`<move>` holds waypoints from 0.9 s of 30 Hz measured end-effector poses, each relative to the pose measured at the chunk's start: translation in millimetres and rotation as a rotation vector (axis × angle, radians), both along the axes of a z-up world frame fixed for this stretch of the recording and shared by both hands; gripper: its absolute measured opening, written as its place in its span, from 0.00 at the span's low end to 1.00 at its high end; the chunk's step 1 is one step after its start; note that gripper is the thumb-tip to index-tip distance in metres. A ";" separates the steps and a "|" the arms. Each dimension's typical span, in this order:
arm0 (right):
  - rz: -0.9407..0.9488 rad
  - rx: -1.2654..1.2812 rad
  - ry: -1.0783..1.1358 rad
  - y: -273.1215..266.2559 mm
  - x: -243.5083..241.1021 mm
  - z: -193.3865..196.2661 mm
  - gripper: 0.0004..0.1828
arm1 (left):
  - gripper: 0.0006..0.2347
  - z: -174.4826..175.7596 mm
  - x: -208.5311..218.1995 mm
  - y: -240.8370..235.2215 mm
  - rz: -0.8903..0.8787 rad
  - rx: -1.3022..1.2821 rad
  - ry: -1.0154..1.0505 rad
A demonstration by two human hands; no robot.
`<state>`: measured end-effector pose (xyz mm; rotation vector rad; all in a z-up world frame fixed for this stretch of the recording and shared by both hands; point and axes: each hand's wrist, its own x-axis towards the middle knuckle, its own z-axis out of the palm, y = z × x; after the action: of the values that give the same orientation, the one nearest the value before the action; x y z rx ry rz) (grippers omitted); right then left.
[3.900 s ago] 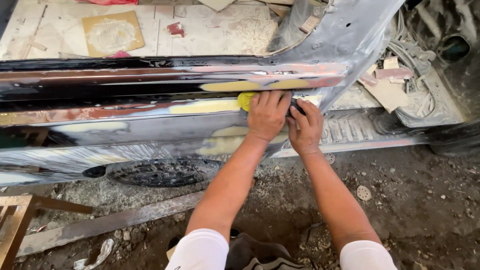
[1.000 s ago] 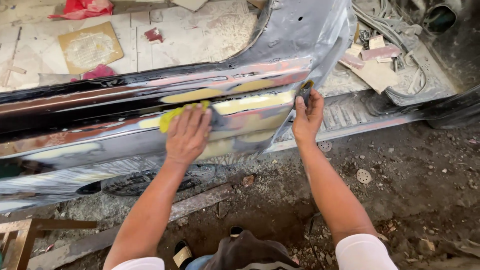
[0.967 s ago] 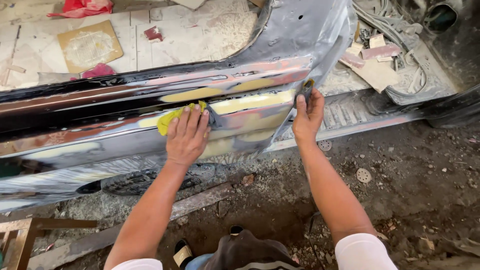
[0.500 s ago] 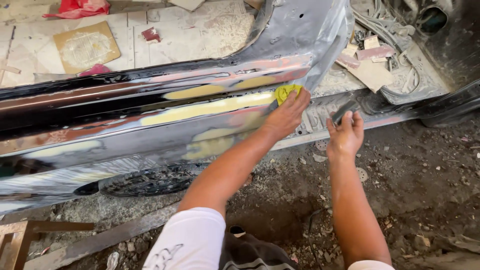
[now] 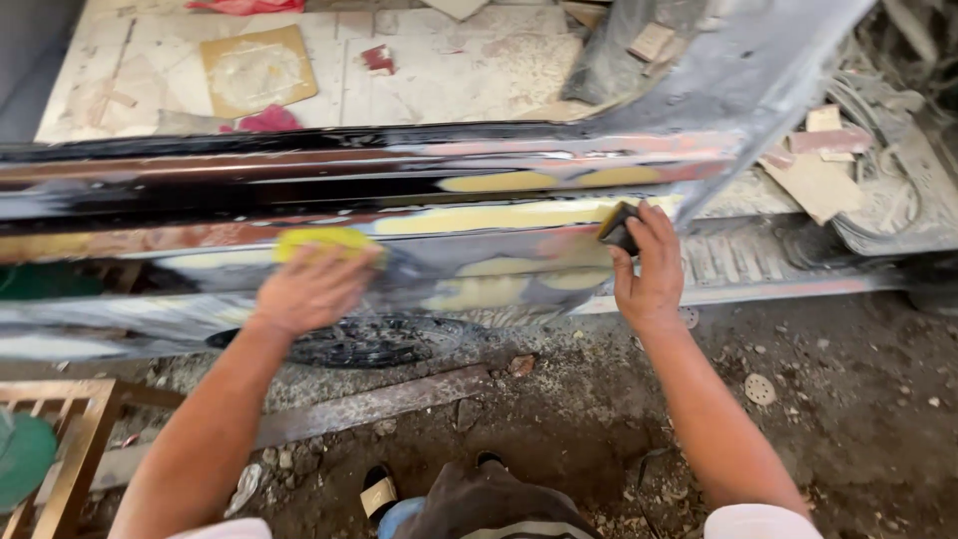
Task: The person wets a sanding block in a bucket of water and then uses it to sand the side of a car door. They wipe the sanded area with a yellow cloth and continue sanding and wiping the surface repeatedly.
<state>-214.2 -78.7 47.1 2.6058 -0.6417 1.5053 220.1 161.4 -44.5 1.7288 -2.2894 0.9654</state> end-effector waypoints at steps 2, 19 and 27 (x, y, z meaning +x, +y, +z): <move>0.009 -0.075 0.101 -8.3 18.1 -8.5 0.23 | 0.18 8.3 15.6 32.0 0.178 -0.002 0.052; 0.131 -0.138 0.462 -13.1 56.7 5.2 0.23 | 0.28 -0.6 -12.5 2.1 0.367 -0.548 0.569; 0.241 -0.201 0.348 -18.4 82.8 -13.1 0.18 | 0.25 6.7 -85.2 -58.1 0.145 -0.511 0.627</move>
<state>-131.4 -97.1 34.0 2.7581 -0.1408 1.0509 134.9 103.2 -37.7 1.6652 -1.4035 0.7832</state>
